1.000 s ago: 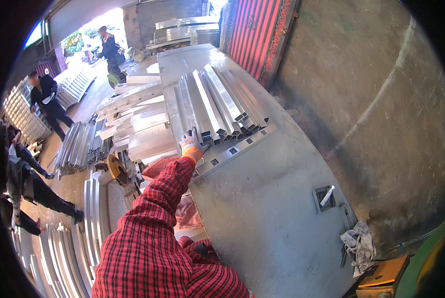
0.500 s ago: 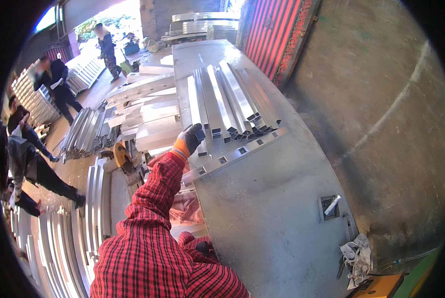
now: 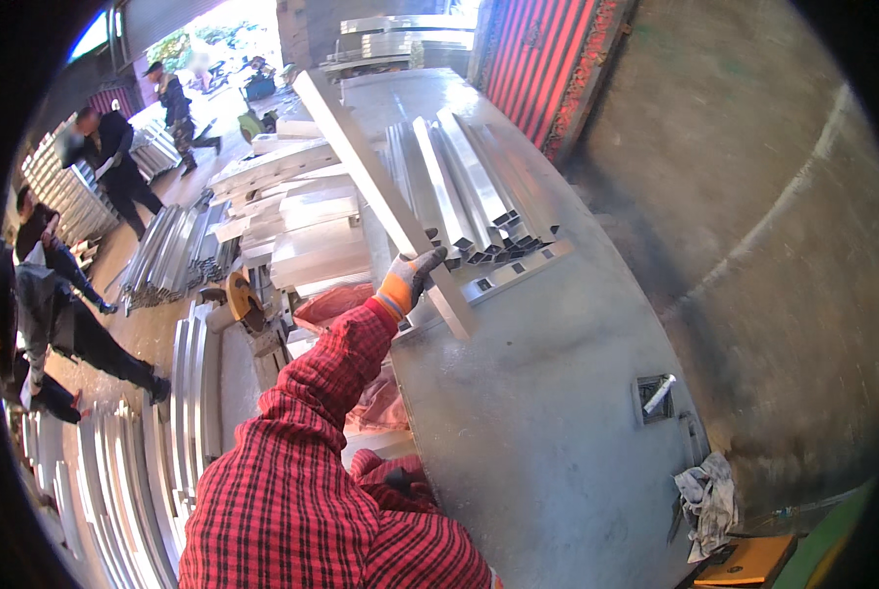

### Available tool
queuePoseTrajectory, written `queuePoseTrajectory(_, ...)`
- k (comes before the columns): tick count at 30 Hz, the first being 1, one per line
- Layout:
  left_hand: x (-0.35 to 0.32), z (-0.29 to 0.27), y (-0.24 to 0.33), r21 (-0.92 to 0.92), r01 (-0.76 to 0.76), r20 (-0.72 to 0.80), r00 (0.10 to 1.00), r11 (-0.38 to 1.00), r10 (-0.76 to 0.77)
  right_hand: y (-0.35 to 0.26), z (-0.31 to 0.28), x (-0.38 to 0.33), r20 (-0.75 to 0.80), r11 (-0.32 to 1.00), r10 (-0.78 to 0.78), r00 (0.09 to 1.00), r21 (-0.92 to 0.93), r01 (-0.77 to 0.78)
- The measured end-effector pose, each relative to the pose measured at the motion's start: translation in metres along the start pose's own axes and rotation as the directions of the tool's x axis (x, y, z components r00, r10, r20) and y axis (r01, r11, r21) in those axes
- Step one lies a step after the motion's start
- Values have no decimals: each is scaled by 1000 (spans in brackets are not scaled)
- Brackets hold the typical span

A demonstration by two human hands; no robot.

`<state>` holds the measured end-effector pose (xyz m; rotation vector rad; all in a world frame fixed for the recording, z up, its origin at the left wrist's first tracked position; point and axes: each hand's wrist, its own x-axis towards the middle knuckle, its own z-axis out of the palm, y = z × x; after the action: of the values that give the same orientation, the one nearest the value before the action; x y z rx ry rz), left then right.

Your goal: The person repeatedly picks up long metal bars, places them into a cutting machine, operates the machine to cut the bars, and then removes the cut pieces. The person stacks the cut metal pieces on a nearby table.

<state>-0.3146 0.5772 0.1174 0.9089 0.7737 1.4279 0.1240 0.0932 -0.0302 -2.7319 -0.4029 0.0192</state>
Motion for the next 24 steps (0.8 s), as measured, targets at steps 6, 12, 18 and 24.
queuePoseTrajectory(6,-18,44,30,156,-354,43,935,922,352,17,-7,-4,-17,1000,10,1000,15,-10)
queuePoseTrajectory(12,-64,54,-10,505,-255,51,962,825,266,25,-13,-4,-20,1000,18,1000,16,-18)
queuePoseTrajectory(18,-68,68,-44,268,-230,78,973,936,217,18,-11,-3,-21,1000,7,1000,16,-7)
queuePoseTrajectory(24,-65,52,-46,296,-244,92,970,923,227,-10,-7,-1,0,996,-85,996,15,85)
